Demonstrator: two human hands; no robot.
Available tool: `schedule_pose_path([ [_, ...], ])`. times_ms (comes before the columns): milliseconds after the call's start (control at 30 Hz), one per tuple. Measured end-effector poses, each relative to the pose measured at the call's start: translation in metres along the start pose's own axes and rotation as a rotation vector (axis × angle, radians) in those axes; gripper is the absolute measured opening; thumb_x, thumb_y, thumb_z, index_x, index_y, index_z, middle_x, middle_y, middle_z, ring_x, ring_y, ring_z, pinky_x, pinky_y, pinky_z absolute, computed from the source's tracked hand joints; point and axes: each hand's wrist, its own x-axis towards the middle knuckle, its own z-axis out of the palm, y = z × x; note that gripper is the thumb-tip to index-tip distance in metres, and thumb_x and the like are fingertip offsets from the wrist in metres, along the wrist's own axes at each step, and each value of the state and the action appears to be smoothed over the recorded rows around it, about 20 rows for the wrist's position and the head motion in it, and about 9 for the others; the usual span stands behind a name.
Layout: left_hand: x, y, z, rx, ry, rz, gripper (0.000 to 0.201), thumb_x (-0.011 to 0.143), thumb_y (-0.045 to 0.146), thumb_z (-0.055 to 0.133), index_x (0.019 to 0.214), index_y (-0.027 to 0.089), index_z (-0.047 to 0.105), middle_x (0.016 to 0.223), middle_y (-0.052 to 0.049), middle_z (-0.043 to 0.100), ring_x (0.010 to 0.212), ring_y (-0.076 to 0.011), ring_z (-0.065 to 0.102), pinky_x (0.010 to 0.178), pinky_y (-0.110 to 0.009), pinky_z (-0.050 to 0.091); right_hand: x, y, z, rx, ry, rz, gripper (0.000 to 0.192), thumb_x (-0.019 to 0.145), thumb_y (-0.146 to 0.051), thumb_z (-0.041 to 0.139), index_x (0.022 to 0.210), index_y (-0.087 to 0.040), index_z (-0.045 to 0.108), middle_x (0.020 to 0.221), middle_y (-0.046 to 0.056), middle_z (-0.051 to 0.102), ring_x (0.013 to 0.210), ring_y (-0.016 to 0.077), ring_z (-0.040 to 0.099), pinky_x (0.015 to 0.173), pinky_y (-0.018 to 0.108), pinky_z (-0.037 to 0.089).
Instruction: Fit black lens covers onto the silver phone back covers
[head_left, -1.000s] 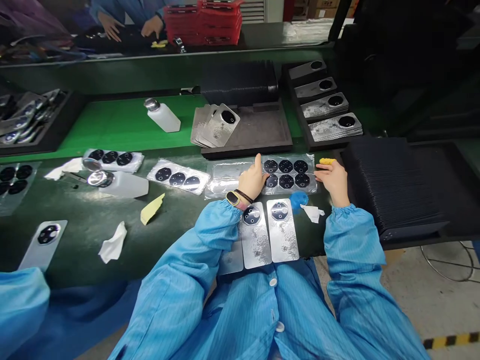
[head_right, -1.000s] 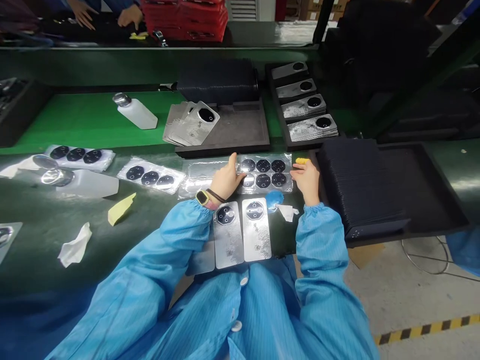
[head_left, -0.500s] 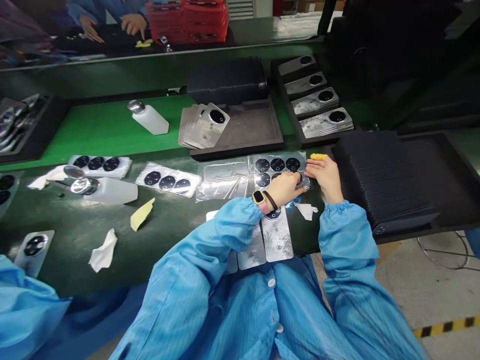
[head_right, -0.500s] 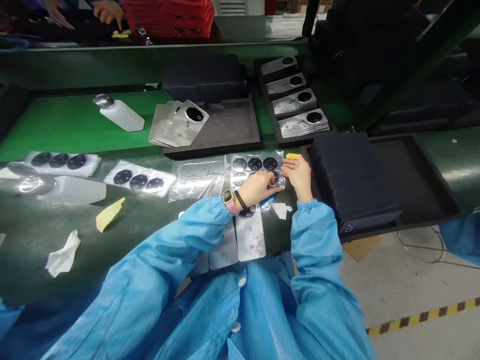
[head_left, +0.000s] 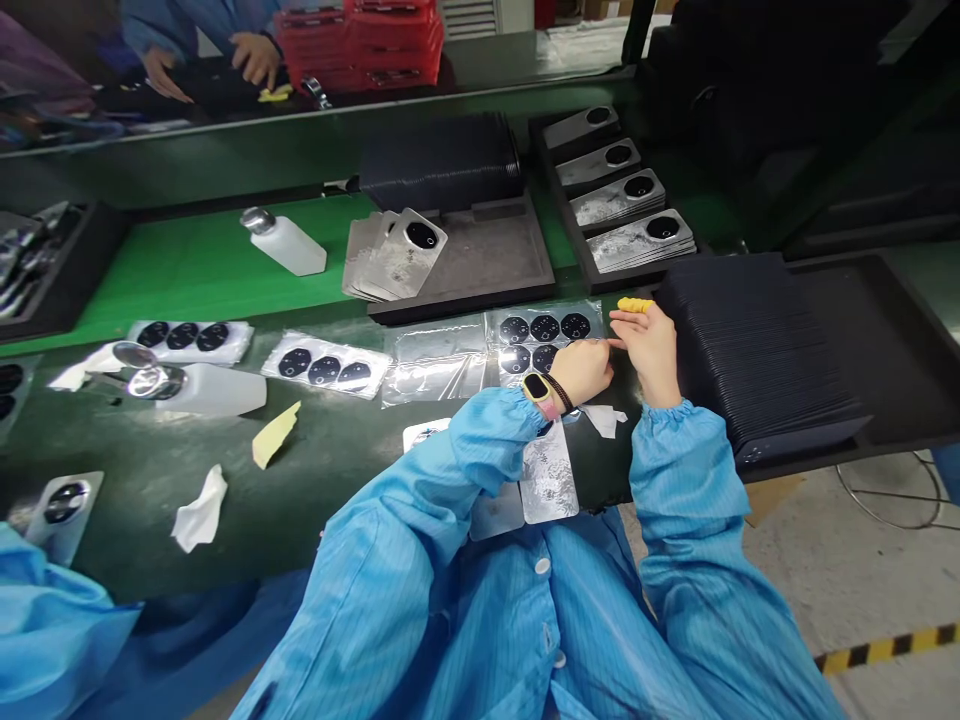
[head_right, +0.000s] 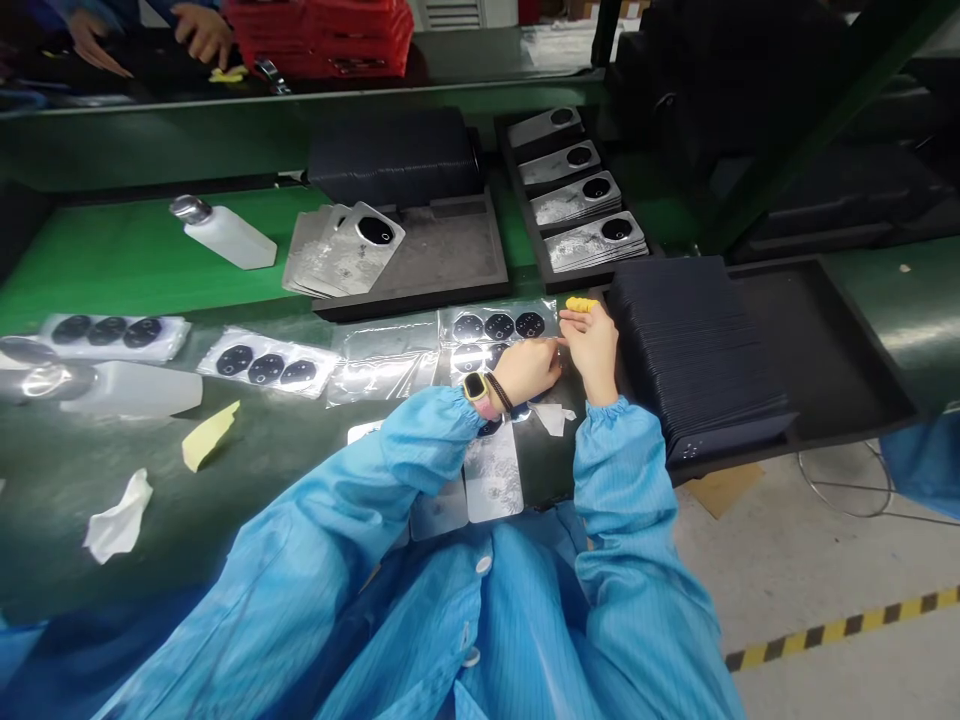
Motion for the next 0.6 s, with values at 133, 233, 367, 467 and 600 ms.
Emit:
schedule_pose_path([
  [133, 0.003, -0.001, 0.000, 0.005, -0.017, -0.006, 0.024, 0.091, 0.029, 0.053, 0.107, 0.015, 0.064, 0.104, -0.012, 0.070, 0.107, -0.0278, 0.067, 0.088, -0.035, 0.054, 0.001, 0.002, -0.002, -0.039, -0.006, -0.059, 0.020, 0.068, -0.018, 0.059, 0.087, -0.022, 0.054, 0.088, 0.000, 0.071, 0.085, 0.0177, 0.070, 0.064, 0.030, 0.063],
  [233, 0.005, 0.000, 0.001, 0.015, -0.020, -0.012, 0.023, 0.091, 0.024, 0.051, 0.107, 0.014, 0.064, 0.106, -0.013, 0.070, 0.109, -0.0290, 0.066, 0.087, -0.037, 0.054, 0.000, 0.001, -0.002, -0.037, 0.013, -0.060, 0.018, 0.069, -0.019, 0.059, 0.086, -0.022, 0.054, 0.088, 0.000, 0.072, 0.083, 0.0170, 0.071, 0.062, 0.029, 0.062],
  [367, 0.004, -0.001, 0.001, 0.021, -0.028, 0.000, 0.022, 0.091, 0.024, 0.051, 0.106, 0.014, 0.063, 0.106, -0.013, 0.069, 0.108, -0.0285, 0.066, 0.087, -0.036, 0.054, -0.001, -0.003, -0.001, -0.036, 0.035, -0.042, 0.016, 0.068, -0.018, 0.058, 0.084, -0.021, 0.054, 0.086, 0.000, 0.072, 0.080, 0.0165, 0.071, 0.060, 0.027, 0.062],
  [467, -0.001, -0.002, 0.001, 0.026, -0.023, 0.025, 0.024, 0.089, 0.026, 0.056, 0.110, 0.014, 0.060, 0.111, -0.013, 0.067, 0.111, -0.0269, 0.064, 0.087, -0.034, 0.053, -0.002, -0.005, -0.004, -0.069, 0.046, -0.063, 0.014, 0.069, -0.020, 0.058, 0.082, -0.022, 0.054, 0.084, 0.001, 0.072, 0.078, 0.0171, 0.071, 0.062, 0.030, 0.062],
  [600, -0.005, -0.004, 0.004, 0.034, -0.013, 0.044, 0.022, 0.090, 0.021, 0.053, 0.112, 0.015, 0.057, 0.115, -0.012, 0.065, 0.115, -0.0249, 0.060, 0.086, -0.031, 0.052, -0.011, 0.000, -0.015, -0.235, 0.081, -0.118, 0.011, 0.068, -0.020, 0.060, 0.078, -0.022, 0.056, 0.077, 0.001, 0.072, 0.074, 0.0204, 0.072, 0.077, 0.041, 0.061],
])
